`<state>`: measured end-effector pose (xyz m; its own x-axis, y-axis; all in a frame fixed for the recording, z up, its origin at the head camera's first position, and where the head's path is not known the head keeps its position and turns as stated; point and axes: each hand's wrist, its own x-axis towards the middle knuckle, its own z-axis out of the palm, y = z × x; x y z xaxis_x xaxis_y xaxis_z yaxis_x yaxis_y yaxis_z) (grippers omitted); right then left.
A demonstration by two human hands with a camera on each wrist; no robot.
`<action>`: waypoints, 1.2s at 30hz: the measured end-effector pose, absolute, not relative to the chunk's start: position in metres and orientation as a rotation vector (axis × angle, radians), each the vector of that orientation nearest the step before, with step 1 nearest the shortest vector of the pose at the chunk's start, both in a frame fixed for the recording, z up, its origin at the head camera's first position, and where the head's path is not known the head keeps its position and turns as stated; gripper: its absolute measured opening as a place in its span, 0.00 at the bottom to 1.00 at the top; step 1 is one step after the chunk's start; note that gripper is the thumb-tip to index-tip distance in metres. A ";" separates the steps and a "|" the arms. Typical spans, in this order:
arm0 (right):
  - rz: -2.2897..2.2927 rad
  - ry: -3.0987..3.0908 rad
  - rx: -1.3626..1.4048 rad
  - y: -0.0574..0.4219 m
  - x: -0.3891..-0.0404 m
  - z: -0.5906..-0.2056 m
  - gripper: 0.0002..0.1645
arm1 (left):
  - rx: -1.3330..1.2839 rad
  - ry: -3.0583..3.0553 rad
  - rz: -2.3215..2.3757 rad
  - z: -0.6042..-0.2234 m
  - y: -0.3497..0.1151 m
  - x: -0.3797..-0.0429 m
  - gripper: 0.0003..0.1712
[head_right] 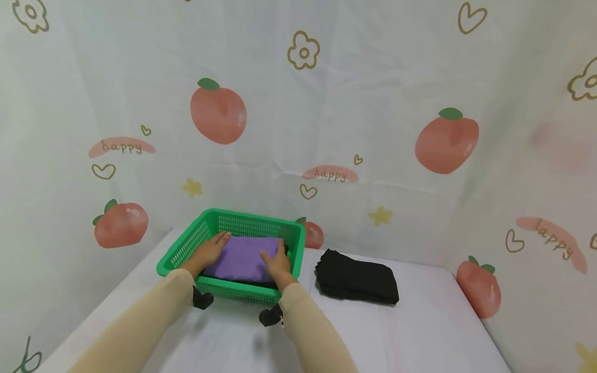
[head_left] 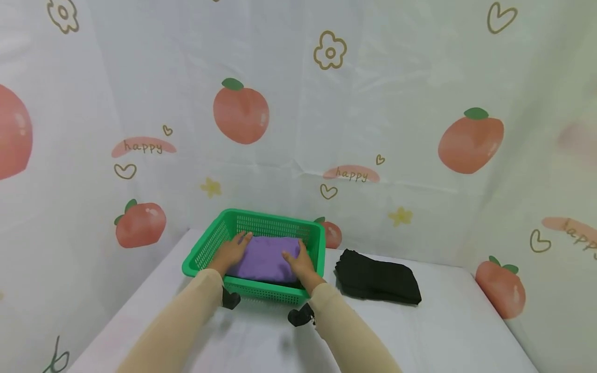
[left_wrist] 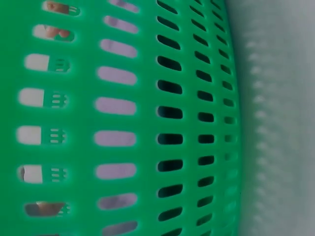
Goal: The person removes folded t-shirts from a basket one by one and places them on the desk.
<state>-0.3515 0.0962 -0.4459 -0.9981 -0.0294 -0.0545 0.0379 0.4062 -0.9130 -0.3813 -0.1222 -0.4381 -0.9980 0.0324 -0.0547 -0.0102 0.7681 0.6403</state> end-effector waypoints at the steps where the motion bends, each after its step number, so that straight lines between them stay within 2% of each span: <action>1: -1.686 2.574 0.003 0.096 -0.352 -0.445 0.44 | 0.023 2.897 1.042 -0.438 -0.122 -0.382 0.44; 23: -1.709 2.422 0.039 0.100 -0.359 -0.448 0.53 | 0.033 2.777 1.081 -0.434 -0.121 -0.380 0.47; 30: -1.697 2.410 0.048 0.100 -0.361 -0.447 0.53 | 0.119 2.697 1.186 -0.437 -0.121 -0.384 0.44; 36: -1.652 2.386 0.046 0.099 -0.360 -0.448 0.53 | 0.154 2.633 1.294 -0.442 -0.126 -0.384 0.49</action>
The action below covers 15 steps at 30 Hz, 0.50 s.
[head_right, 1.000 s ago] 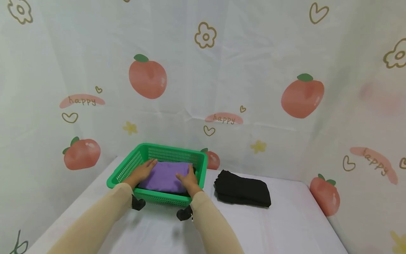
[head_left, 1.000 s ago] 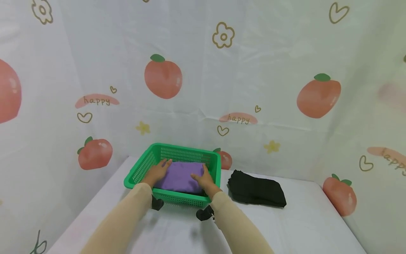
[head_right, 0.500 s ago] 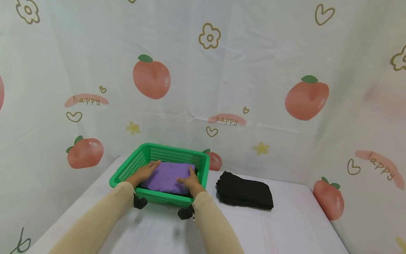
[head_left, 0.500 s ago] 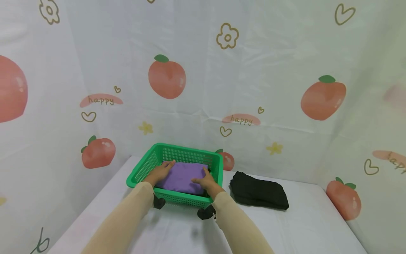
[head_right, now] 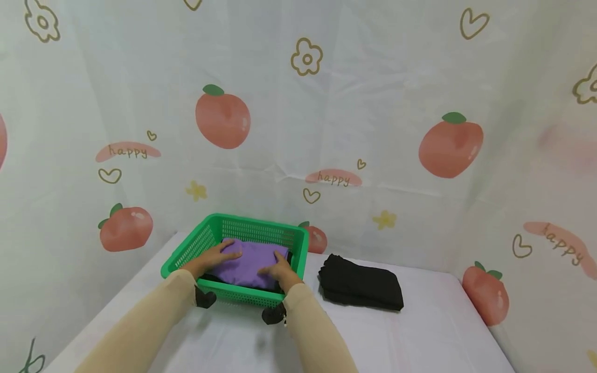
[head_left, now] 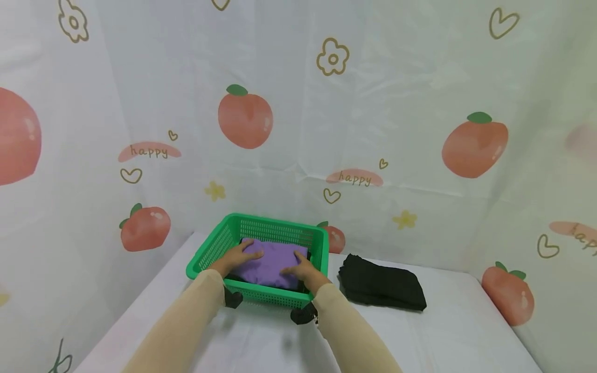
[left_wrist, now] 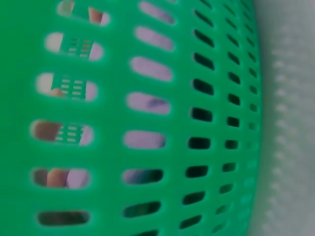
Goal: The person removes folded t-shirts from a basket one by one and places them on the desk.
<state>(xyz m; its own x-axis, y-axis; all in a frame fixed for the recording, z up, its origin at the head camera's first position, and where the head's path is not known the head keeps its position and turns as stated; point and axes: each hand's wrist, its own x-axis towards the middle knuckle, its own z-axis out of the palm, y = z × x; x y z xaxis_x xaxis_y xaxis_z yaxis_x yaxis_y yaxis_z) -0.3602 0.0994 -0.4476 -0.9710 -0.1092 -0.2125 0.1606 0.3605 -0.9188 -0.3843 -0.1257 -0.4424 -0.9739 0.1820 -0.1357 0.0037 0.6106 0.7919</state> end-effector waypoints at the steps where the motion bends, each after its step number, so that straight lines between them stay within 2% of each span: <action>1: -1.645 2.380 0.046 0.099 -0.360 -0.448 0.53 | 0.163 2.622 1.298 -0.444 -0.126 -0.384 0.50; 6: -1.640 2.370 0.049 0.100 -0.359 -0.451 0.52 | 0.212 2.649 1.258 -0.451 -0.129 -0.388 0.53; 15: -1.652 2.401 0.050 0.097 -0.362 -0.452 0.51 | 0.250 2.750 1.172 -0.448 -0.132 -0.387 0.51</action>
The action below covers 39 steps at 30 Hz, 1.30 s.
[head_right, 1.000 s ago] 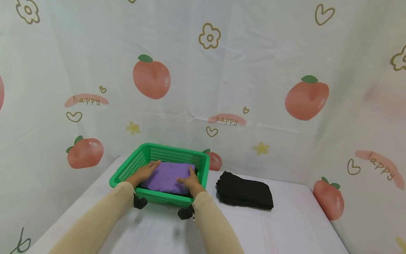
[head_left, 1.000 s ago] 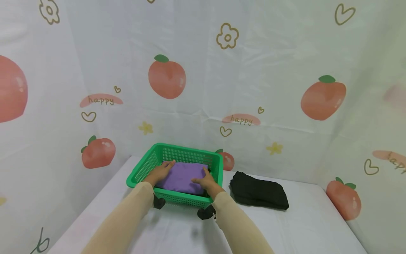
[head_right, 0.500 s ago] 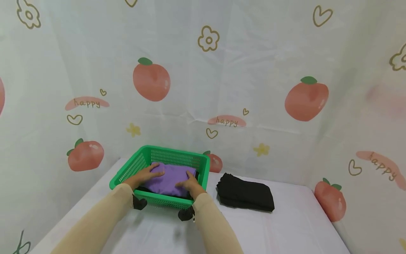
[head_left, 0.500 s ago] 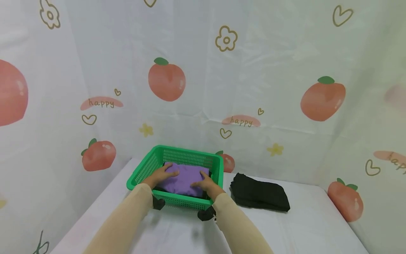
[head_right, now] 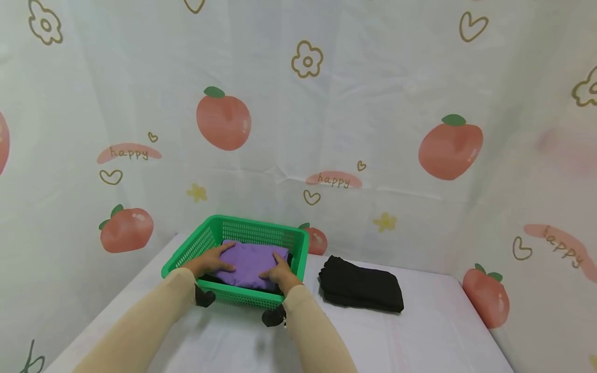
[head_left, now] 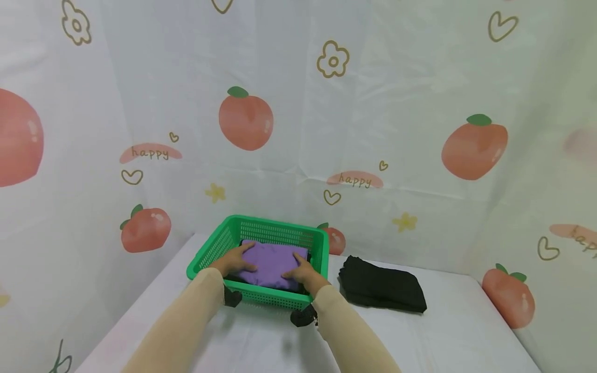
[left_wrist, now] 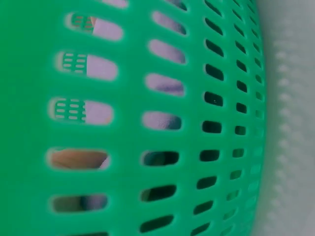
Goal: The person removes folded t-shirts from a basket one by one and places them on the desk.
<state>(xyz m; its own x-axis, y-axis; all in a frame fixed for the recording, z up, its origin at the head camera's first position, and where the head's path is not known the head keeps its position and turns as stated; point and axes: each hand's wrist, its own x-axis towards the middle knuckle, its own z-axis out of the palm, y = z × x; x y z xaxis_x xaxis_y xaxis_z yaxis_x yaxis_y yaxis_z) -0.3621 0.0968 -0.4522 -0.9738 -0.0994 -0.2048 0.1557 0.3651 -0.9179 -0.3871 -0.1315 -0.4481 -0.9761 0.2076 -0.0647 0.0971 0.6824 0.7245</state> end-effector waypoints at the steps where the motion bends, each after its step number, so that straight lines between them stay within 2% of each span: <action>1: -1.654 2.401 0.056 0.096 -0.362 -0.452 0.50 | 0.253 2.753 1.161 -0.447 -0.132 -0.386 0.51; 17: -1.739 2.401 0.070 0.104 -0.361 -0.447 0.49 | 0.202 2.869 1.046 -0.436 -0.127 -0.388 0.47; 39: -1.973 2.042 0.003 0.110 -0.350 -0.424 0.49 | 0.191 2.823 1.117 -0.407 -0.142 -0.373 0.48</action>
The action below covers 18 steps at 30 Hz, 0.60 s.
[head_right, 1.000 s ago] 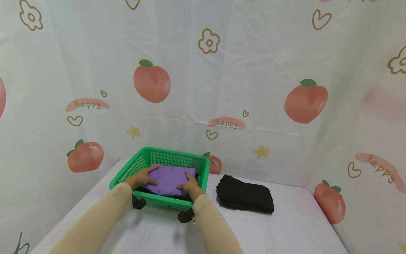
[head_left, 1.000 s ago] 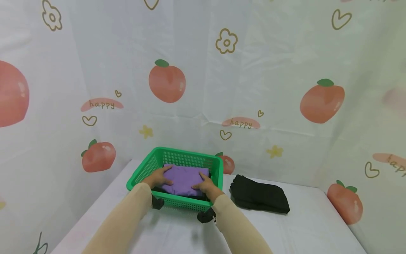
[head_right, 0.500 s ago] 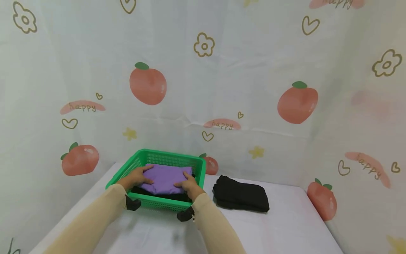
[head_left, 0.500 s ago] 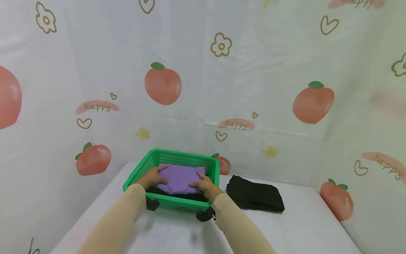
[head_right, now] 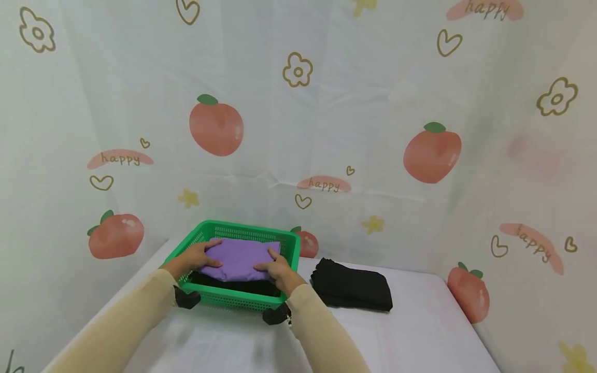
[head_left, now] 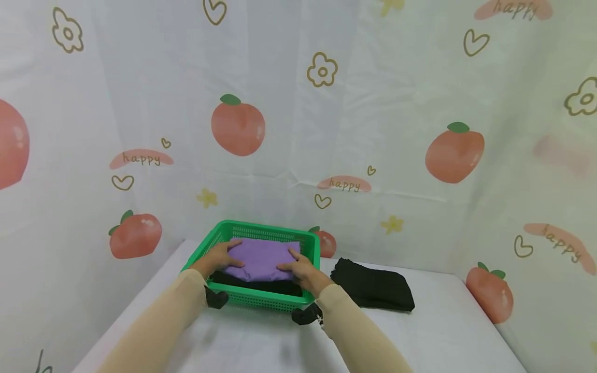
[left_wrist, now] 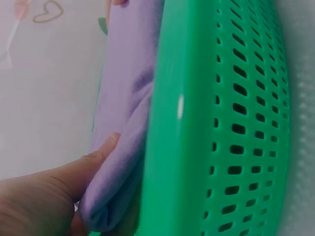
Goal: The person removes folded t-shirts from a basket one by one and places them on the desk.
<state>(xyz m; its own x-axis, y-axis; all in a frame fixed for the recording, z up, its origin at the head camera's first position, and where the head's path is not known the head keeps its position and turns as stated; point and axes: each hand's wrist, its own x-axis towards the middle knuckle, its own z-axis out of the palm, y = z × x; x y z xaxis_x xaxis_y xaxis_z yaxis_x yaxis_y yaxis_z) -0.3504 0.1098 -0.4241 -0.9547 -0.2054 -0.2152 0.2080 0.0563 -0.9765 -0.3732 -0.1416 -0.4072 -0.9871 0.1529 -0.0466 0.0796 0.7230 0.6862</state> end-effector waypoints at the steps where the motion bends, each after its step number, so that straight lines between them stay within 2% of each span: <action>1: -1.973 2.040 -0.002 0.111 -0.350 -0.422 0.49 | 0.193 2.818 1.128 -0.406 -0.142 -0.372 0.49; 11: -1.983 1.995 -0.098 0.134 -0.344 -0.397 0.49 | 0.239 2.747 1.296 -0.390 -0.132 -0.362 0.49; 18: -1.990 2.006 -0.113 0.157 -0.336 -0.395 0.47 | 0.246 2.633 1.448 -0.388 -0.121 -0.353 0.48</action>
